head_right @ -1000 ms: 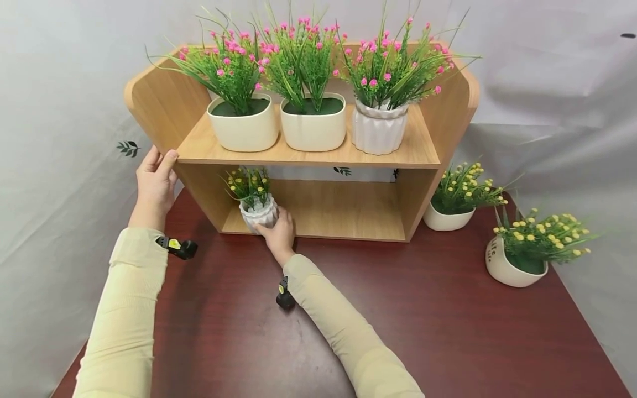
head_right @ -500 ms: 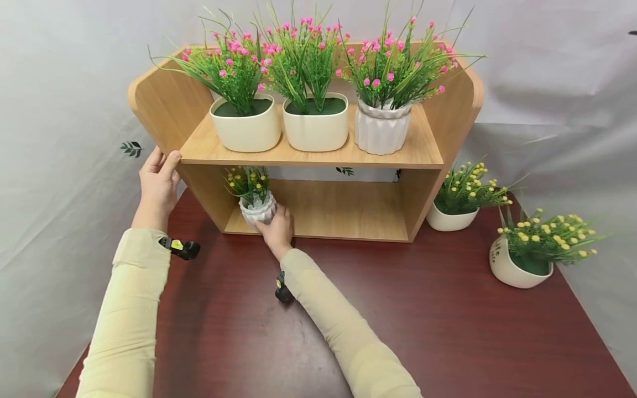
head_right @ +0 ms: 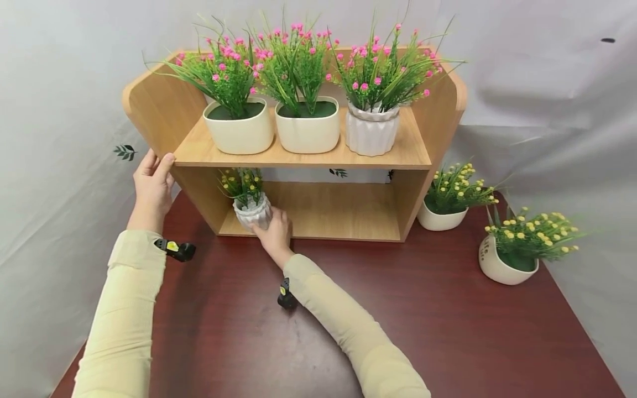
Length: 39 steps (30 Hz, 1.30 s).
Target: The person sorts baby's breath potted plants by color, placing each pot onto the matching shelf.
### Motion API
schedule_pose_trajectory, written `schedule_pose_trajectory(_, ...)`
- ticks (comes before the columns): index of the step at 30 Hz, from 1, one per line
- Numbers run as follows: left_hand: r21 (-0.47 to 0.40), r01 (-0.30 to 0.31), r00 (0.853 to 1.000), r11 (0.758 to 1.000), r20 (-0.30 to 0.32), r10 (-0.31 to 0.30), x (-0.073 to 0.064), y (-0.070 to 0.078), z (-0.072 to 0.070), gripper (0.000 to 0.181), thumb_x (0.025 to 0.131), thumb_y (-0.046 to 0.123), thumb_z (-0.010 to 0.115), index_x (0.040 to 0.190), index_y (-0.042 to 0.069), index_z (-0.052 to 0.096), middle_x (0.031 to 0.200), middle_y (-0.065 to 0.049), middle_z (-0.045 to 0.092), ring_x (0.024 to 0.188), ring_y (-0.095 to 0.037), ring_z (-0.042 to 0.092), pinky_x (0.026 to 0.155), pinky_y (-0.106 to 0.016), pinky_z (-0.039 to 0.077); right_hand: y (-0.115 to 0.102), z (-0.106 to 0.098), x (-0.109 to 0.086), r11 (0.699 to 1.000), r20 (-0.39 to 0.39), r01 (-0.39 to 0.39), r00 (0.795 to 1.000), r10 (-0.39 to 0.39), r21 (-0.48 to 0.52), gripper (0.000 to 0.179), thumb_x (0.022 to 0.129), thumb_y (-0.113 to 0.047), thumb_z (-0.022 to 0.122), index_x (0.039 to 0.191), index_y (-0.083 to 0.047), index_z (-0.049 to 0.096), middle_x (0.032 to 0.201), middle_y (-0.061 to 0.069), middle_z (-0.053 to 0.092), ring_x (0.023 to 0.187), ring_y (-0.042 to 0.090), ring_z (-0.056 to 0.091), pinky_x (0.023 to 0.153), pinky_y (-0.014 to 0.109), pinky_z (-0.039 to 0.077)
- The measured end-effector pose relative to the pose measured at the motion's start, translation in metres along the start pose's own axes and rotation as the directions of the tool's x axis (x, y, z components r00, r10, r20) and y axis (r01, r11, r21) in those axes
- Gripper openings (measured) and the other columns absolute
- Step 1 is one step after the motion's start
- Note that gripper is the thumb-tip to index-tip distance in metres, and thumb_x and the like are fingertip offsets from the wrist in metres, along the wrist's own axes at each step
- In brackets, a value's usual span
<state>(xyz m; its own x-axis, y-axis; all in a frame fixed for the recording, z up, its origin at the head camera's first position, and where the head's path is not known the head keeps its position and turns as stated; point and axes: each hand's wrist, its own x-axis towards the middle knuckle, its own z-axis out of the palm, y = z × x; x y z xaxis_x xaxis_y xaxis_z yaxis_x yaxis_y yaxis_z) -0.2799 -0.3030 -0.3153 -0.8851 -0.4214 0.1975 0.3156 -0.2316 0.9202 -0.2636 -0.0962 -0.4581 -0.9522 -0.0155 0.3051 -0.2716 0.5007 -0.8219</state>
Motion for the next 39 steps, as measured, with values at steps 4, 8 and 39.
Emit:
schedule_pose_trajectory(4, -0.005, -0.001, 1.000, 1.000, -0.005, 0.001, -0.001, 0.000, -0.001, 0.051, 0.086, 0.011, 0.069, 0.134, 0.022, 0.056, 0.142, -0.006, 0.049, 0.130, -0.022, 0.047, 0.114, -0.038, 0.030, -0.002, -0.014, -0.007, 0.998, 0.056, 0.007, 0.998, -0.011, 0.060, 0.068, 0.078, -0.026, 0.078, 0.129, 0.006, 0.048, 0.126, 0.022, 0.052, 0.119, 0.034, 0.051, 0.103, 0.041, 0.042)
schedule_pose_trajectory(8, -0.009, -0.003, 1.000, 1.000, -0.001, 0.003, -0.001, 0.001, -0.001, 0.051, 0.086, 0.010, 0.068, 0.135, 0.021, 0.055, 0.143, -0.007, 0.049, 0.130, -0.022, 0.047, 0.113, -0.037, 0.030, -0.004, -0.034, -0.015, 0.994, 0.089, 0.014, 0.996, -0.024, 0.112, 0.070, 0.079, -0.027, 0.077, 0.133, 0.006, 0.046, 0.130, 0.022, 0.050, 0.117, 0.036, 0.051, 0.099, 0.044, 0.045)
schedule_pose_trajectory(39, -0.045, 0.002, 1.000, 0.999, 0.006, -0.002, -0.002, 0.004, -0.002, 0.051, 0.086, 0.009, 0.069, 0.134, 0.019, 0.056, 0.142, -0.009, 0.049, 0.126, -0.021, 0.049, 0.113, -0.038, 0.030, 0.028, -0.162, -0.071, 0.949, 0.002, 0.296, 0.955, -0.297, 0.105, 0.039, 0.081, -0.002, 0.071, 0.118, 0.004, 0.060, 0.117, 0.019, 0.062, 0.106, 0.034, 0.059, 0.090, 0.050, 0.049)
